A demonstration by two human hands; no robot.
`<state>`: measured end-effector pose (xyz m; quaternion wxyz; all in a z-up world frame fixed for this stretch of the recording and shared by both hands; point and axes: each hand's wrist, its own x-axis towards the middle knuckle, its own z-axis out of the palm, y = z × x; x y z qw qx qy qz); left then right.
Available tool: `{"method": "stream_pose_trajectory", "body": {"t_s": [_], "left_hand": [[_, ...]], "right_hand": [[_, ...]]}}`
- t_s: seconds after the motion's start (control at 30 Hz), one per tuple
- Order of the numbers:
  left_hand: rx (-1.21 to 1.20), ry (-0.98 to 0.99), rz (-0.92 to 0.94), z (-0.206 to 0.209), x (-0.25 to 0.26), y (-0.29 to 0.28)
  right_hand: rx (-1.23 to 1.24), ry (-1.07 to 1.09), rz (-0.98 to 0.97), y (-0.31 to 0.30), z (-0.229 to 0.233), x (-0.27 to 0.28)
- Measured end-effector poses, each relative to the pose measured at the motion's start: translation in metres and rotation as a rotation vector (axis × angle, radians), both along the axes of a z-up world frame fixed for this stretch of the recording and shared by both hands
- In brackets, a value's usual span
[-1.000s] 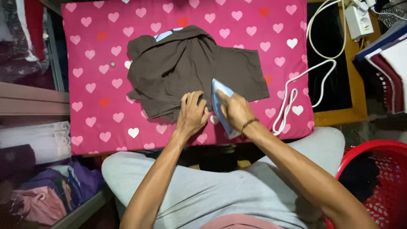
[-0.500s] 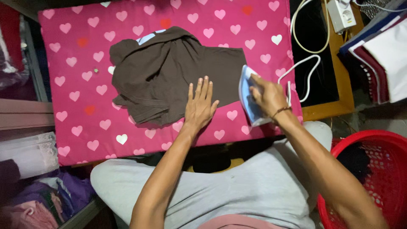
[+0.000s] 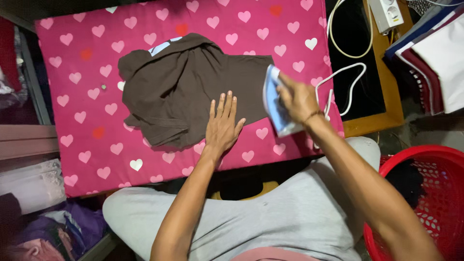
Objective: The person irons a white t-shirt and then a brown t-shirt on a pink heart-patterned ironing board. They use a blue and white iron, smoothing the fabric and adjusting the shirts as needed.
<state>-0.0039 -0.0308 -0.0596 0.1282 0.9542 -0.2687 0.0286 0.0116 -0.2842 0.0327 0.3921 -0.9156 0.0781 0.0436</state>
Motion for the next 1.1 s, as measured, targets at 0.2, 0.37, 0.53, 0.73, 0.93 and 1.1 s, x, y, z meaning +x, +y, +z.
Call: {"method": "stream_pose_trajectory", "body": {"t_s": [0.2, 0.37, 0.53, 0.73, 0.93, 1.1], "left_hand": [[0.035, 0.029, 0.006, 0.003, 0.001, -0.002], [-0.001, 0.028, 0.004, 0.003, 0.002, -0.002], [-0.020, 0.055, 0.027, 0.009, 0.004, -0.003], [0.011, 0.033, 0.024, 0.010, 0.017, -0.028], [0.014, 0.017, 0.021, 0.002, 0.016, -0.035], [0.006, 0.062, 0.041, 0.004, 0.009, -0.026]], "right_hand": [[-0.218, -0.084, 0.248, 0.023, 0.001, -0.031], [-0.145, -0.324, 0.254, 0.022, 0.001, 0.031], [-0.060, 0.009, 0.011, 0.016, 0.017, 0.046], [-0.185, -0.200, 0.178, 0.008, 0.002, -0.019], [-0.215, -0.135, 0.088, 0.003, -0.004, 0.018], [-0.147, -0.158, 0.050, 0.003, 0.000, 0.055]]}}
